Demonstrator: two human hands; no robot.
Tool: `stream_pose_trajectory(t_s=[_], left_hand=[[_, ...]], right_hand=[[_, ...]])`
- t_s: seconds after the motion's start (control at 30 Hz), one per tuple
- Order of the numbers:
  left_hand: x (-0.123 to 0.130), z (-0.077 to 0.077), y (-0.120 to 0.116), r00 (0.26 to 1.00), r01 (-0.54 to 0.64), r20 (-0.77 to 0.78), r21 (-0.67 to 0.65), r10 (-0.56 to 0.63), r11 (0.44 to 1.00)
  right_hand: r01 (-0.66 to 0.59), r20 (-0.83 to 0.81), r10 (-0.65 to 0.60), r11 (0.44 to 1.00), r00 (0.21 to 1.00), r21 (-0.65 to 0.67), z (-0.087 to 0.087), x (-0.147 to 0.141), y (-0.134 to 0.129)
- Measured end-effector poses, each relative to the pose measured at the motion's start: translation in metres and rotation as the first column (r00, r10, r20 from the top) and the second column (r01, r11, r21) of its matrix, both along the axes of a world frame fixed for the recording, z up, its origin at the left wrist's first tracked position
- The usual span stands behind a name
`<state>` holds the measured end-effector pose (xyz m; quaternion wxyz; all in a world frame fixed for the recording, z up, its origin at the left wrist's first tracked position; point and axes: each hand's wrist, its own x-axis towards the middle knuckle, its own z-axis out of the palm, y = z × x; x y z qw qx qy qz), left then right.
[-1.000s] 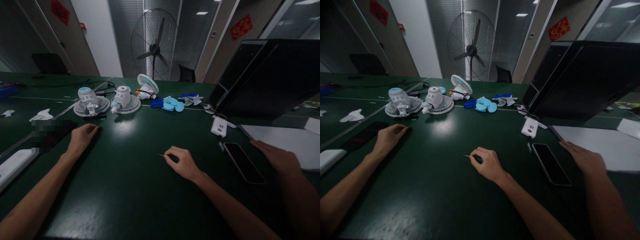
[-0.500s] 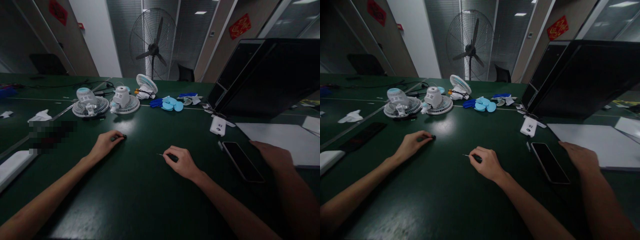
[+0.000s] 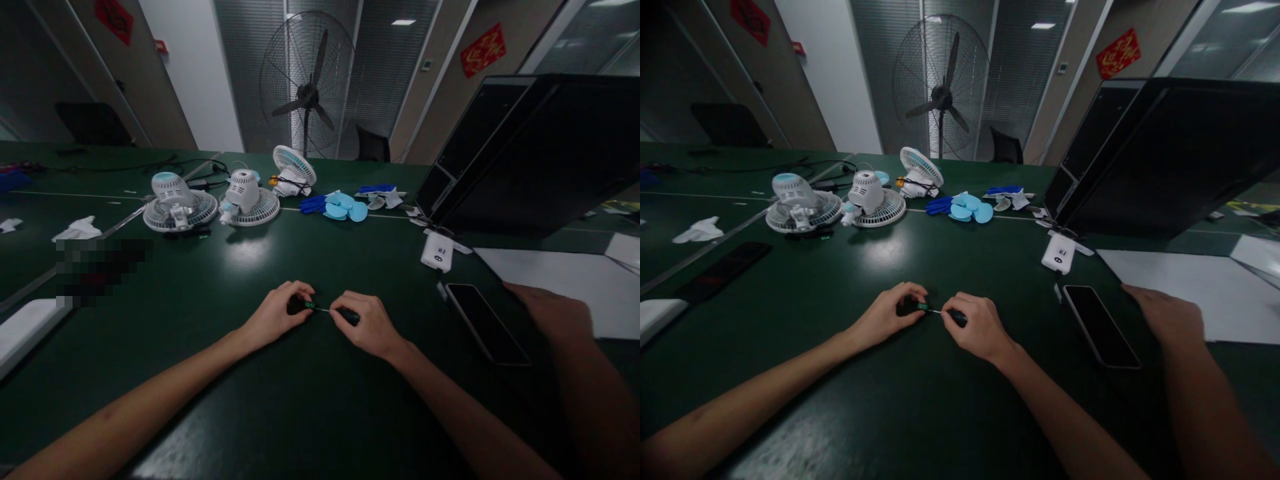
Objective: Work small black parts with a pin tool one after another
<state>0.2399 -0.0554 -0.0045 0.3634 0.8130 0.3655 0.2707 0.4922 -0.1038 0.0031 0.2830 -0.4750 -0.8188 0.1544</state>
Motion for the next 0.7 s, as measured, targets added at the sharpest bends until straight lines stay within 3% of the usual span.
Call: stream_pose_trajectory(t_s=[0.17, 0.7], left_hand=[[-0.002, -0.002, 0.003, 0.997, 0.054, -0.066, 0.086, -0.049, 0.995], [0.002, 0.000, 0.004, 0.989, 0.120, -0.099, 0.107, -0.109, 0.987]], right_hand=[[0.016, 0.028, -0.017, 1.000, 0.999, 0.006, 0.002, 0.002, 0.000], [-0.024, 0.004, 0.024, 1.000, 1.000, 0.008, 0.004, -0.015, -0.002]])
